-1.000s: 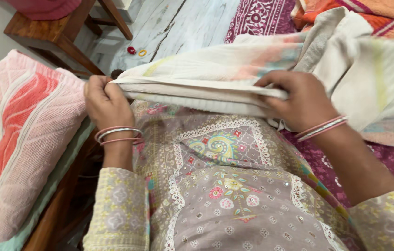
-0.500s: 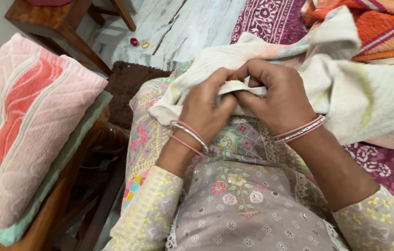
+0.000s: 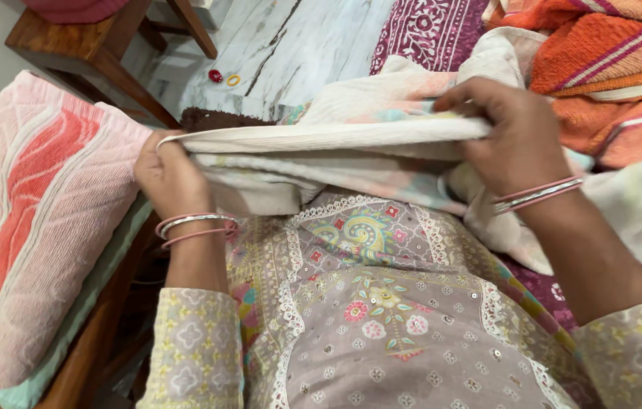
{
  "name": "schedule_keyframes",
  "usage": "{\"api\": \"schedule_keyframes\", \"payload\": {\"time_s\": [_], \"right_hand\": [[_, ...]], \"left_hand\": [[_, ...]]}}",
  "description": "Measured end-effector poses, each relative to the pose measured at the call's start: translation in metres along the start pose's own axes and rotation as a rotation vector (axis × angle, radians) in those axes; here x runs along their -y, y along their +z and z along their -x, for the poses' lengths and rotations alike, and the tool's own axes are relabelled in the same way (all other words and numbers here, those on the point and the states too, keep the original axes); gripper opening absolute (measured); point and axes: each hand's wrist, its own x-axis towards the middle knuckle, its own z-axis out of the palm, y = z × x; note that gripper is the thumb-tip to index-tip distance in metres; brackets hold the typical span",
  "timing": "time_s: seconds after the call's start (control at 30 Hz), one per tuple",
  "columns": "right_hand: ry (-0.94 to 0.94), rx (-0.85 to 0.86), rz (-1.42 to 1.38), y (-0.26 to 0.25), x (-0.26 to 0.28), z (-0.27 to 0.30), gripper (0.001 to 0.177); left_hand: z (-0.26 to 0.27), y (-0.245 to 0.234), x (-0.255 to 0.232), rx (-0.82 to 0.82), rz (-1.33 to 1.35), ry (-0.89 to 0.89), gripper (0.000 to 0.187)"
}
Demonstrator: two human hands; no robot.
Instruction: The person folds a light green cloth and then a pink striped towel by hand while seated. Each item is smoothed, folded into a compact rectangle, and placed on the lap or adjacent surface.
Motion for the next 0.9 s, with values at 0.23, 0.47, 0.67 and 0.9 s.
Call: {"api": "schedule_keyframes", "payload": {"time_s": [0.23,0.47,0.67,0.9], "right_hand": [[0.086,-0.235,0.241,-0.031,-0.051,0.015,0.021],[0.351,-0.252,0.121,-0.057,-0.087,0.025,0.023],[0.33,-0.166,-0.025,-0.06,-0.152,0.028,0.025],[0.212,-0.394,0.108,-0.065,-0.293,0.045,0.029]], "left_hand": [[-0.005,-0.022,0.027,-0.144,0.041,-0.138,0.026],[0.005,-0.032,0.025,0.009,-0.257,-0.136,0.021],[0.003,-0.041,0.018,-0.04,-0.191,-0.185,0.022],[0.004,-0.044,0.023,-0.029,-0.203,-0.146,0.021]]}}
